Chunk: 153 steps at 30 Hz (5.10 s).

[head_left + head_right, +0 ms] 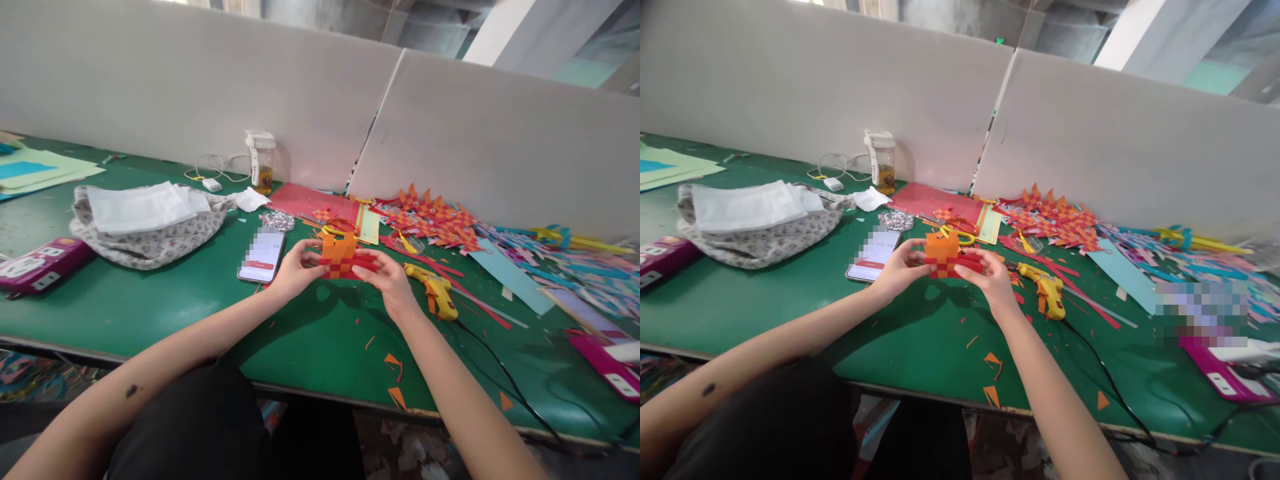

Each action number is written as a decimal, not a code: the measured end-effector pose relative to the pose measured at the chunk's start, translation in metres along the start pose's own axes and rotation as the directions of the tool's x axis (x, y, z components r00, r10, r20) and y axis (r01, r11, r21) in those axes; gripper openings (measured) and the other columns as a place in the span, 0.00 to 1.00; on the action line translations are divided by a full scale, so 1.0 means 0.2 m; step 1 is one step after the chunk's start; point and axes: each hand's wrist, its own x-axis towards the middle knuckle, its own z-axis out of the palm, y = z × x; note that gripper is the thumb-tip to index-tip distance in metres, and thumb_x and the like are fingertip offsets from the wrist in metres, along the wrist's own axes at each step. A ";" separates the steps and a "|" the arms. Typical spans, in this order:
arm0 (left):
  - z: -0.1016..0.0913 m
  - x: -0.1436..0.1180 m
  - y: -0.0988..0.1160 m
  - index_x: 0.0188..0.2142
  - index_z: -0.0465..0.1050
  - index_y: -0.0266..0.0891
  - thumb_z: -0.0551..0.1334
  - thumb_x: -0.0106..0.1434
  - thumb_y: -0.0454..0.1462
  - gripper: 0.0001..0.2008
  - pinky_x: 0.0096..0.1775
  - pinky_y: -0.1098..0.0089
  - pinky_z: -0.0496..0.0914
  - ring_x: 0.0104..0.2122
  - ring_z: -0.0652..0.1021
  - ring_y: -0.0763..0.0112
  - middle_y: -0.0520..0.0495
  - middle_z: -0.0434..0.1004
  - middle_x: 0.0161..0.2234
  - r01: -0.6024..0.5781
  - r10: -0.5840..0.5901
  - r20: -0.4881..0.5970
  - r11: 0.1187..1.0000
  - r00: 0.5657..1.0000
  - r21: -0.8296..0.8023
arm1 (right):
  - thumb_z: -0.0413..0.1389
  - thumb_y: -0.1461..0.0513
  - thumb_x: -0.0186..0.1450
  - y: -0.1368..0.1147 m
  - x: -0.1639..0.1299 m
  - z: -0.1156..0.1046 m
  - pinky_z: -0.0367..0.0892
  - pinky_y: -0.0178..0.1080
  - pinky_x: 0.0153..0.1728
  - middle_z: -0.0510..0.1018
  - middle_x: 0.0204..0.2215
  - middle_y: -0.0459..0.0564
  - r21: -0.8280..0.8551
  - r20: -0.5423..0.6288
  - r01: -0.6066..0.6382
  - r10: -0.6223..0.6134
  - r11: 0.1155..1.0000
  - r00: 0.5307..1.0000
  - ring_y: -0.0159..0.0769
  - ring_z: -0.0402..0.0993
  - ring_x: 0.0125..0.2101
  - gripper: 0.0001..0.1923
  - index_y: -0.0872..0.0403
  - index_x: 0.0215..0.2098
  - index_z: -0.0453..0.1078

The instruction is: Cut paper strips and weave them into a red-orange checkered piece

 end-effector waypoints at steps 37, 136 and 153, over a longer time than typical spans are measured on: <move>0.00 0.01 -0.05 0.41 0.72 0.34 0.68 0.49 0.38 0.19 0.44 0.63 0.70 0.39 0.78 0.65 0.40 0.78 0.41 0.001 -0.012 0.150 0.997 0.989 0.074 | 0.60 0.55 0.54 0.01 -0.01 -0.03 0.69 0.40 0.33 0.80 0.28 0.50 -0.569 0.076 0.250 -0.253 0.784 0.965 0.38 0.75 0.29 0.10 0.54 0.27 0.74; 0.05 -0.05 0.00 0.37 0.76 0.35 0.67 0.51 0.41 0.15 0.42 0.70 0.68 0.33 0.77 0.74 0.45 0.79 0.35 0.330 -0.297 0.213 0.934 0.931 -0.138 | 0.59 0.53 0.54 -0.04 -0.06 0.01 0.67 0.39 0.33 0.79 0.28 0.49 -0.510 0.009 0.264 -0.302 0.819 0.953 0.38 0.74 0.30 0.12 0.54 0.27 0.74; 0.05 -0.05 0.01 0.30 0.75 0.35 0.69 0.47 0.41 0.13 0.29 0.77 0.67 0.26 0.75 0.78 0.49 0.78 0.27 0.144 -0.145 0.165 0.989 0.976 0.013 | 0.62 0.53 0.51 -0.04 -0.05 0.00 0.67 0.41 0.38 0.78 0.35 0.49 -0.376 0.115 0.184 -0.151 0.908 0.982 0.40 0.74 0.36 0.17 0.53 0.36 0.73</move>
